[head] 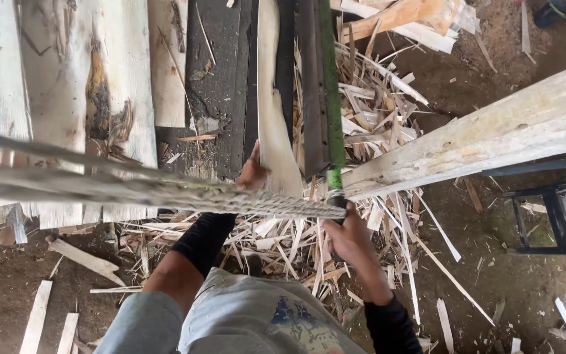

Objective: The recorder uses a large manual blade to strip bark and thin slices from wooden planks in a woodworking shop.

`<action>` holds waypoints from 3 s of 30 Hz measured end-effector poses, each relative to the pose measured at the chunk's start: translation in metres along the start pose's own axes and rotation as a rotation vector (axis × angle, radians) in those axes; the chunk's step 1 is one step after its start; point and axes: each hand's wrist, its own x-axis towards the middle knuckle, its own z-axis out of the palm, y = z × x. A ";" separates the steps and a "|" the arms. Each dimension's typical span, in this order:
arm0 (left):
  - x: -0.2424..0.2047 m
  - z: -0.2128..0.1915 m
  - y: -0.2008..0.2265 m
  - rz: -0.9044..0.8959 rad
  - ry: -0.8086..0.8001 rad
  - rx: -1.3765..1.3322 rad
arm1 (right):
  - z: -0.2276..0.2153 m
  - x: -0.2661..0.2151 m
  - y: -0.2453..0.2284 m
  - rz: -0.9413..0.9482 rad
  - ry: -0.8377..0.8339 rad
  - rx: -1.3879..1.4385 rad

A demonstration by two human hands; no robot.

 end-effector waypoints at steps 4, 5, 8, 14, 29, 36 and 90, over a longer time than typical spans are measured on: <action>-0.023 0.003 0.090 -0.114 0.011 0.035 | -0.009 -0.006 -0.009 -0.047 0.053 -0.082; -0.035 0.006 0.134 -0.251 0.024 0.028 | -0.009 -0.007 -0.014 0.001 0.073 -0.068; 0.033 0.005 0.067 -0.097 0.046 -0.097 | 0.024 0.014 0.017 0.032 0.081 0.015; 0.039 -0.004 0.068 -0.070 0.214 0.311 | 0.063 0.064 0.081 0.003 0.031 -0.001; 0.091 -0.002 0.038 0.264 0.284 0.467 | 0.087 0.076 0.099 -0.011 0.155 -0.219; 0.043 -0.014 0.109 -0.008 0.199 0.309 | 0.112 0.112 0.140 -0.072 0.230 -0.279; -0.222 -0.017 0.198 0.519 0.089 -0.395 | 0.137 0.124 0.276 -0.110 -0.443 0.224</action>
